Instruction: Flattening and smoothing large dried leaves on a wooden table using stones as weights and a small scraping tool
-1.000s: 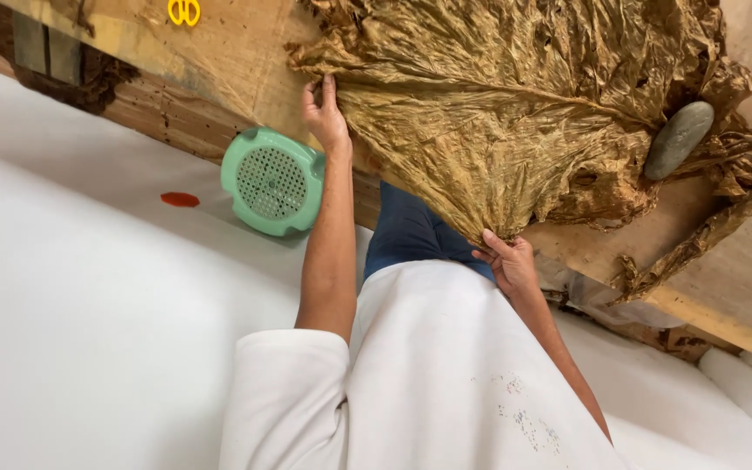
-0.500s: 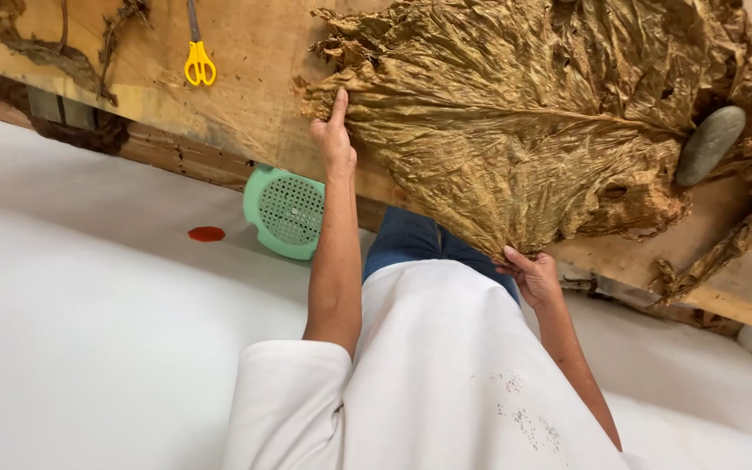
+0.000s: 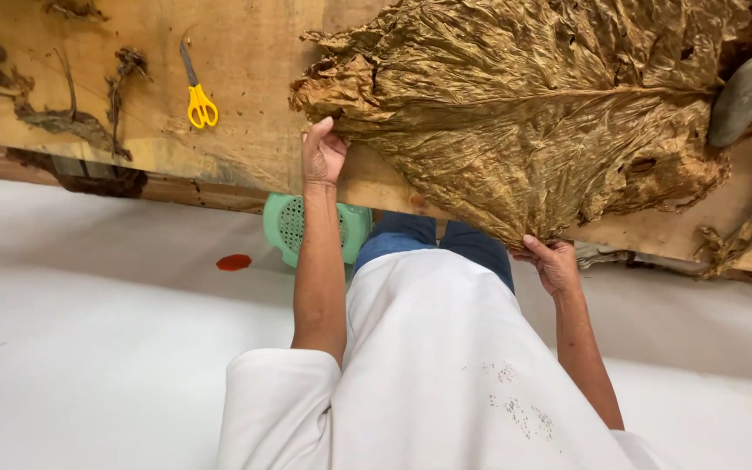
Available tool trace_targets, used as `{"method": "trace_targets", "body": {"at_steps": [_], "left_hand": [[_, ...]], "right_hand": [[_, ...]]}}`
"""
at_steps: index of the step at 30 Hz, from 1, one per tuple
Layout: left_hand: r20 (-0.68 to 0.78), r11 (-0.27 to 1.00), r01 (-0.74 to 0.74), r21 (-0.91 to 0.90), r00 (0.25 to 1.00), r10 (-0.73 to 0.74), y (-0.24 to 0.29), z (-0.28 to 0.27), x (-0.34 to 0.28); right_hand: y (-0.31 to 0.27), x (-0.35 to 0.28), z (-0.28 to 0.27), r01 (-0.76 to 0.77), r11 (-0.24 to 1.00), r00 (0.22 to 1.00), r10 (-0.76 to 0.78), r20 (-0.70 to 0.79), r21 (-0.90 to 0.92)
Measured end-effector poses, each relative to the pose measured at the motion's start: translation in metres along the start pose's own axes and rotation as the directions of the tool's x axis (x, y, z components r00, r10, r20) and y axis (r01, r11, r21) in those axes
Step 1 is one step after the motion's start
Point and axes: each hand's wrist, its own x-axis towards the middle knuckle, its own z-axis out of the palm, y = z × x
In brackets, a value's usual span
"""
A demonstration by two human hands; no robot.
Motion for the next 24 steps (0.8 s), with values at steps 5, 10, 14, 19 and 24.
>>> {"method": "trace_targets", "body": {"at_steps": [5, 10, 14, 19, 24], "left_hand": [[-0.271, 0.956, -0.172, 0.237, 0.933, 0.235, 0.012, 0.062, -0.01], [-0.256, 0.876, -0.327, 0.355, 0.867, 0.428, 0.017, 0.062, 0.016], [-0.197, 0.894, -0.408, 0.183, 0.876, 0.44, 0.022, 0.054, 0.043], [-0.327, 0.925, -0.345, 0.161, 0.865, 0.38, -0.004, 0.016, 0.08], [-0.35, 0.939, -0.304, 0.161, 0.872, 0.343, -0.006, 0.01, 0.095]], "right_hand": [[0.009, -0.005, 0.008, 0.053, 0.977, 0.997, -0.041, -0.062, 0.204], [0.017, -0.027, 0.023, 0.089, 0.922, 0.994, -0.056, -0.098, 0.376], [0.017, -0.028, 0.036, 0.127, 0.924, 0.988, -0.085, -0.13, 0.359], [0.016, -0.025, 0.042, 0.13, 0.974, 0.98, -0.098, -0.173, 0.187], [0.045, -0.017, 0.016, 0.142, 0.968, 0.98, -0.107, -0.169, 0.207]]}}
